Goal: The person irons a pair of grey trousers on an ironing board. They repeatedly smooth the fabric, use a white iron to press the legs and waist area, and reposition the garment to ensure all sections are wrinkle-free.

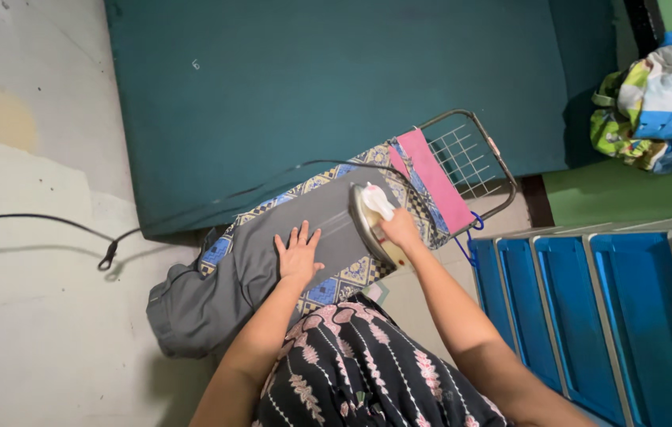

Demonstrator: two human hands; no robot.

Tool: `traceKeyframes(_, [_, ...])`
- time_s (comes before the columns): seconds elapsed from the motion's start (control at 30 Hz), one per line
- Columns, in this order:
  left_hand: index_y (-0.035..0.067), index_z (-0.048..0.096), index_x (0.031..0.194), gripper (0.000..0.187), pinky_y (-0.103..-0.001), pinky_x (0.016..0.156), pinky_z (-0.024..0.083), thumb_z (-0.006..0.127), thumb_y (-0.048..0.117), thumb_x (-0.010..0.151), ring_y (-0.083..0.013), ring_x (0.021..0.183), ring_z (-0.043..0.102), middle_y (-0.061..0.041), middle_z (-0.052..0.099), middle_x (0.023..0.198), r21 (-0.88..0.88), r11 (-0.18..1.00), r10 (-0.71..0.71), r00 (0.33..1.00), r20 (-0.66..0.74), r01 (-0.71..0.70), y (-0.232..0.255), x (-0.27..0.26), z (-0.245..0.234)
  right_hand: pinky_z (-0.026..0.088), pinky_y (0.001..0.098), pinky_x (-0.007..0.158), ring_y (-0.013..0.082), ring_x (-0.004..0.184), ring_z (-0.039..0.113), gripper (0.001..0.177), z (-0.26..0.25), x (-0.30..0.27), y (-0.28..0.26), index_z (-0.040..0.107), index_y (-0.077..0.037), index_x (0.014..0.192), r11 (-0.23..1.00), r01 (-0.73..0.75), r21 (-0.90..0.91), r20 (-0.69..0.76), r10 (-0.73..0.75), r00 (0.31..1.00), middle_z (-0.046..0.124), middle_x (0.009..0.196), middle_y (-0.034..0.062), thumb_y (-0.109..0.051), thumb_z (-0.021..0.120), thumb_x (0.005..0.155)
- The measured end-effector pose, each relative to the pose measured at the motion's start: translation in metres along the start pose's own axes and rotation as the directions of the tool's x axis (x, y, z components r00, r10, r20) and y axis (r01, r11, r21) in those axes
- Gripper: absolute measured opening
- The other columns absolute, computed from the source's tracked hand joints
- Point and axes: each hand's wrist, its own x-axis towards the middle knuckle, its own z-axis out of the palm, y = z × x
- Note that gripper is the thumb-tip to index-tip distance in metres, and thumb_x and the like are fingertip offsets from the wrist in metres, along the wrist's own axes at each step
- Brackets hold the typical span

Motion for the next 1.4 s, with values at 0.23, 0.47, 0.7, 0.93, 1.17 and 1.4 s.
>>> traceKeyframes(0.23, [0.033, 0.028, 0.16, 0.102, -0.07, 0.119, 0.01, 0.085, 0.044, 0.077, -0.0271, 0.155, 0.02, -0.004, 0.011, 0.172, -0.02, 1.0, -0.012, 1.0, -0.011, 0.011, 0.0, 0.004, 0.007, 0.057, 0.0464, 0.085, 0.0405, 0.095, 0.073, 0.041, 0.01, 0.052, -0.077, 0.075, 0.002, 0.1, 0.998, -0.031, -0.061, 0.026, 0.033, 0.999, 0.073, 0.097, 0.0282, -0.031, 0.073, 0.076])
traceKeyframes(0.47, [0.032, 0.028, 0.159, 0.102, -0.07, 0.119, 0.011, 0.086, 0.044, 0.076, -0.0254, 0.155, 0.02, -0.002, 0.012, 0.171, -0.049, 0.998, -0.032, 0.999, -0.005, 0.032, 0.003, -0.002, 0.007, 0.055, 0.0452, 0.093, 0.039, 0.104, 0.072, 0.043, 0.02, 0.092, -0.119, 0.077, -0.001, 0.105, 0.998, -0.035, -0.043, 0.066, 0.038, 0.997, 0.074, 0.106, 0.0266, -0.031, 0.071, 0.075])
traceKeyframes(0.7, [0.029, 0.028, 0.159, 0.104, -0.07, 0.119, 0.011, 0.086, 0.046, 0.075, -0.0238, 0.154, 0.023, -0.002, 0.014, 0.171, -0.006, 1.0, 0.0, 1.0, 0.006, 0.0, -0.005, -0.007, -0.001, 0.054, 0.0477, 0.092, 0.0434, 0.106, 0.068, 0.047, 0.027, 0.077, -0.086, 0.069, 0.004, 0.106, 0.994, -0.093, -0.061, -0.009, 0.093, 0.996, 0.069, 0.109, 0.0322, -0.032, 0.074, 0.077])
traceKeyframes(0.93, [0.028, 0.028, 0.159, 0.104, -0.073, 0.117, 0.012, 0.086, 0.045, 0.075, -0.0254, 0.154, 0.025, -0.004, 0.017, 0.17, 0.005, 1.0, 0.017, 1.0, -0.018, -0.017, -0.006, -0.007, 0.001, 0.056, 0.0495, 0.084, 0.0439, 0.092, 0.072, 0.037, -0.011, -0.029, 0.023, 0.076, 0.004, 0.095, 0.983, -0.17, -0.072, -0.143, 0.158, 0.977, 0.072, 0.093, 0.0298, -0.028, 0.074, 0.075])
traceKeyframes(1.17, [0.031, 0.026, 0.16, 0.103, -0.072, 0.117, 0.012, 0.086, 0.041, 0.077, -0.0305, 0.153, 0.025, -0.008, 0.016, 0.17, 0.035, 0.999, 0.009, 1.0, -0.006, -0.008, 0.002, -0.001, 0.006, 0.059, 0.045, 0.078, 0.0376, 0.083, 0.077, 0.034, -0.026, -0.052, 0.057, 0.076, 0.003, 0.093, 0.968, -0.229, 0.104, -0.097, 0.239, 0.966, 0.075, 0.085, 0.0267, -0.027, 0.072, 0.076])
traceKeyframes(1.4, [0.031, 0.026, 0.16, 0.101, -0.072, 0.117, 0.012, 0.085, 0.039, 0.078, -0.0295, 0.154, 0.024, -0.007, 0.015, 0.17, 0.021, 1.0, -0.003, 1.0, 0.018, 0.003, 0.004, -0.002, 0.003, 0.057, 0.0485, 0.084, 0.0433, 0.093, 0.072, 0.035, -0.026, 0.014, 0.021, 0.077, 0.003, 0.094, 0.996, -0.092, -0.012, -0.15, 0.089, 0.985, 0.072, 0.092, 0.0302, -0.027, 0.072, 0.077])
